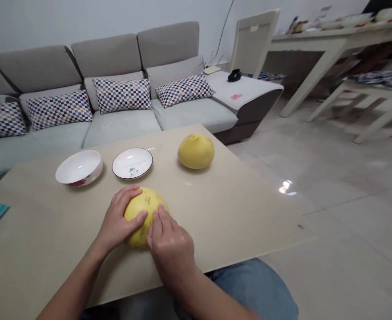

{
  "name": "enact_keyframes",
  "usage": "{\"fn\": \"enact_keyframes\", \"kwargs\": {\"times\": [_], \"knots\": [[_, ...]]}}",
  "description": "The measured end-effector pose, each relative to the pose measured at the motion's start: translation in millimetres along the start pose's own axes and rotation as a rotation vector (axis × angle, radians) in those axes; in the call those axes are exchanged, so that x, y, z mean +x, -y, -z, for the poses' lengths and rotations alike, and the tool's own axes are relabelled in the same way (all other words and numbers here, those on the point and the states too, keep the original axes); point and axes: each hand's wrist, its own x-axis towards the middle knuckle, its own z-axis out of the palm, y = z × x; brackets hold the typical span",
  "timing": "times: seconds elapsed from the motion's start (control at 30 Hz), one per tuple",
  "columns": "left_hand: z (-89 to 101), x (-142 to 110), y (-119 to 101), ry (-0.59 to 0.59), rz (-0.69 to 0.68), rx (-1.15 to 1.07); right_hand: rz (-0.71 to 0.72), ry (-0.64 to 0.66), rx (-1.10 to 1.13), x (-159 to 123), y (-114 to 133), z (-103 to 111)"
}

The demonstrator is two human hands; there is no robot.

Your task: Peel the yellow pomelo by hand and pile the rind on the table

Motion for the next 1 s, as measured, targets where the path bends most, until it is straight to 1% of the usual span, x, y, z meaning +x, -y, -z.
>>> {"fn": "enact_keyframes", "kwargs": {"times": [0.1,0.17,0.27,0.37,0.43,0.5,0.6,0.73,0.9,1.0], "knots": [[-1.8,4,-4,0.001,-0.004,0.022,0.006,-0.014,-0.095,-1,-2,-5],[-1.6,6,-5,0.010,0.000,0.025,0.006,-0.036,-0.091,1,-9,-6],[0.1,6,-4,0.017,0.010,0.021,0.014,-0.044,0.057,4,-22,-2],[2.1,4,-2,0.002,0.008,0.001,0.007,0.033,0.247,4,-30,5],[3.2,4,0,-0.005,0.002,-0.019,-0.005,0.073,0.293,2,-28,8],[3.9,3,3,-0.009,0.001,-0.030,0.005,0.056,0.267,0,-25,7],[3.8,2,5,-0.008,-0.007,-0.031,0.057,-0.003,0.198,-1,-21,3],[1.6,2,4,-0.017,-0.010,-0.011,0.106,-0.053,0.065,0,-18,-1],[-2.3,6,-3,-0.024,0.001,0.035,0.100,-0.106,-0.079,4,-14,-8],[-3.3,7,-6,-0.024,-0.003,0.049,0.089,-0.132,-0.086,8,-18,-9]]}}
